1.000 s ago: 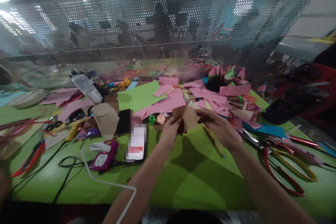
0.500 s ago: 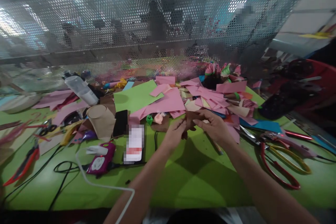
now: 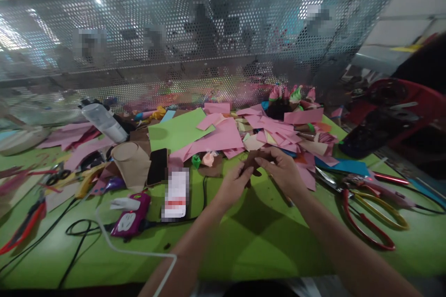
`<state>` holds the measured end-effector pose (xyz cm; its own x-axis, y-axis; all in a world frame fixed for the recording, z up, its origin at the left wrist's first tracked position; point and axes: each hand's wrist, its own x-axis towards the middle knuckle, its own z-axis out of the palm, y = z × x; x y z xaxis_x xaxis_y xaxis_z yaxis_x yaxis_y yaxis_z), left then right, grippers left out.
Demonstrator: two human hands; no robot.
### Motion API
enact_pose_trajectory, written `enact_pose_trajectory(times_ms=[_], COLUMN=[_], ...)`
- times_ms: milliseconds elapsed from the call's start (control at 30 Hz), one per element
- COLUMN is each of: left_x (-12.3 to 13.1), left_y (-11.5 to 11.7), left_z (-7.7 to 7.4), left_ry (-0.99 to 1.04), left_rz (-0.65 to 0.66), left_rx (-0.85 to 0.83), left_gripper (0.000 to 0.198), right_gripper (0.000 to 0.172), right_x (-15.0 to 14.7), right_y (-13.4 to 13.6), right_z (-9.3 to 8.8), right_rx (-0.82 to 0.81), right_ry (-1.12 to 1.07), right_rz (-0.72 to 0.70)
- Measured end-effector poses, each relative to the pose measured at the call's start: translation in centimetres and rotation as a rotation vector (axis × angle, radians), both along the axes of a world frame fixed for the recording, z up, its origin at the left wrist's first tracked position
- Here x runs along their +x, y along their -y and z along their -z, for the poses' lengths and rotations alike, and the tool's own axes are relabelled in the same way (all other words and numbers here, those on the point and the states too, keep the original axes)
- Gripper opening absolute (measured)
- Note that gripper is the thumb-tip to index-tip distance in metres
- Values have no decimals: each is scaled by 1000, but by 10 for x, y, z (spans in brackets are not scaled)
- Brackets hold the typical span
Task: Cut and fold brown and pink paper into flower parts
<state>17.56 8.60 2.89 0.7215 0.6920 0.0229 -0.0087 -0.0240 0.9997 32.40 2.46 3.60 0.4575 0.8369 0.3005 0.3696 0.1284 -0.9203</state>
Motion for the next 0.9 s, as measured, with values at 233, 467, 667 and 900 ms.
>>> enact_pose_trajectory(times_ms=[233,467,667,900], left_x=[4,4,3,-2], left_y=[-2,-3,-4,-5], left_z=[9,10,12,11], left_ry=[23,45,25,-73], left_rz=[3,2,-19,52], left_rx=[-16,-5,57,222], left_gripper=[37,33,27,26], right_gripper=[21,20,23,27], right_x=[-2,-3,-2,0], right_y=[0,0,1,1], right_z=[-1,-2,-3,-2], right_rx=[1,7,52,-28], right_ry=[-66,-80,-107,-250], right_rz=[-43,-70,-24,-144])
